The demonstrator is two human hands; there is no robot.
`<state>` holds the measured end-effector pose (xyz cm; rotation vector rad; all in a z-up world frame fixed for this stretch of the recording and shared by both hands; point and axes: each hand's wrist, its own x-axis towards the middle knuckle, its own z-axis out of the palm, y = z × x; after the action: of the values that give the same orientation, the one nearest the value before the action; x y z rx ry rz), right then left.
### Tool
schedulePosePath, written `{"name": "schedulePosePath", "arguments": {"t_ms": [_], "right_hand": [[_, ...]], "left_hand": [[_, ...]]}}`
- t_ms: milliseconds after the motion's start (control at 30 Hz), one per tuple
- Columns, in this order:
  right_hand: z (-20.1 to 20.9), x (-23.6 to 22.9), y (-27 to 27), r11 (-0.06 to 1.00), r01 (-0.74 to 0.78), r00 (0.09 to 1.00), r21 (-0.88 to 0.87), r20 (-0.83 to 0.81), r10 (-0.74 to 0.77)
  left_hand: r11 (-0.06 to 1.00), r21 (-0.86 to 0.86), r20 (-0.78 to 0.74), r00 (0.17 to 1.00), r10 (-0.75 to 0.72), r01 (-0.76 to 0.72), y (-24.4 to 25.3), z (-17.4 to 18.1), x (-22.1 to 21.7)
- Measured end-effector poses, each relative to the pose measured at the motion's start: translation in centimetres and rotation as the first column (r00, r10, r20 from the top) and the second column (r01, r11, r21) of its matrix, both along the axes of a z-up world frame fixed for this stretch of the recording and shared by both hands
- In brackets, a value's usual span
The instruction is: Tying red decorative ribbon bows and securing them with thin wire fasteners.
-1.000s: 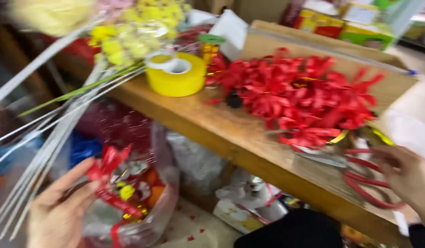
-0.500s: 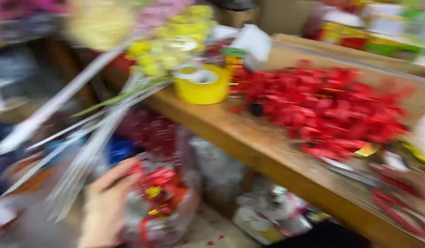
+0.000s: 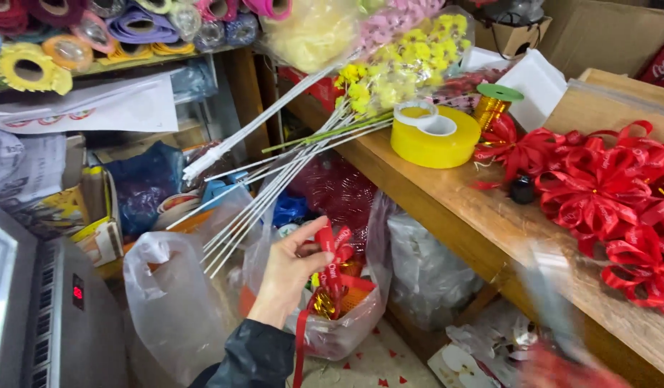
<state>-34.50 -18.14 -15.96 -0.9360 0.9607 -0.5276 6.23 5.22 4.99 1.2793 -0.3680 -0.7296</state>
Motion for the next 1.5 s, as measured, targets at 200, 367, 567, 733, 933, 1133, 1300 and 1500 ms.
{"name": "schedulePosePath", "arguments": {"t_ms": [200,367,567,733,933,1133,1300,1500], "right_hand": [[6.9,12.8,6.2,0.717,-0.519,0.818,-0.466,-0.026,0.575],[5.7,15.8,9.4,0.937,-0.338,0.934,-0.091,0.088,0.345],[11.7,16.9,11.9,0.905,-0.392,0.91,-0.166,0.072,0.408],[11.4,17.5,11.1,0.96,-0.28,0.948,-0.018,0.151,0.28],[9.7,16.5,10.5,0.937,-0.35,0.929,-0.021,0.125,0.349],[14.2,16.8,13.6,0.997,-0.058,0.996,0.06,-0.058,0.061],[13.4,16.7,12.2,0.893,-0.383,0.918,-0.235,0.01,0.397],[13.7,16.8,12.4,0.912,-0.362,0.932,-0.194,-0.099,0.349]], "left_hand": [[0.997,-0.046,0.024,0.998,-0.057,0.058,0.3,1.0,-0.8],[0.982,0.047,0.082,0.98,-0.184,0.18,0.1,0.7,-1.7],[0.968,0.14,0.106,0.969,-0.225,0.209,-0.6,1.5,-3.3],[0.97,0.103,0.055,0.972,-0.227,0.22,-1.7,0.7,-3.9],[0.968,0.063,0.036,0.969,-0.244,0.242,-2.0,0.2,-4.4],[0.97,0.07,0.041,0.971,-0.237,0.234,-2.2,-0.2,-4.7],[0.972,0.036,0.034,0.972,-0.234,0.233,-2.4,-0.9,-4.6],[0.973,0.019,0.078,0.97,-0.229,0.229,-2.3,-1.1,-4.5]]}}
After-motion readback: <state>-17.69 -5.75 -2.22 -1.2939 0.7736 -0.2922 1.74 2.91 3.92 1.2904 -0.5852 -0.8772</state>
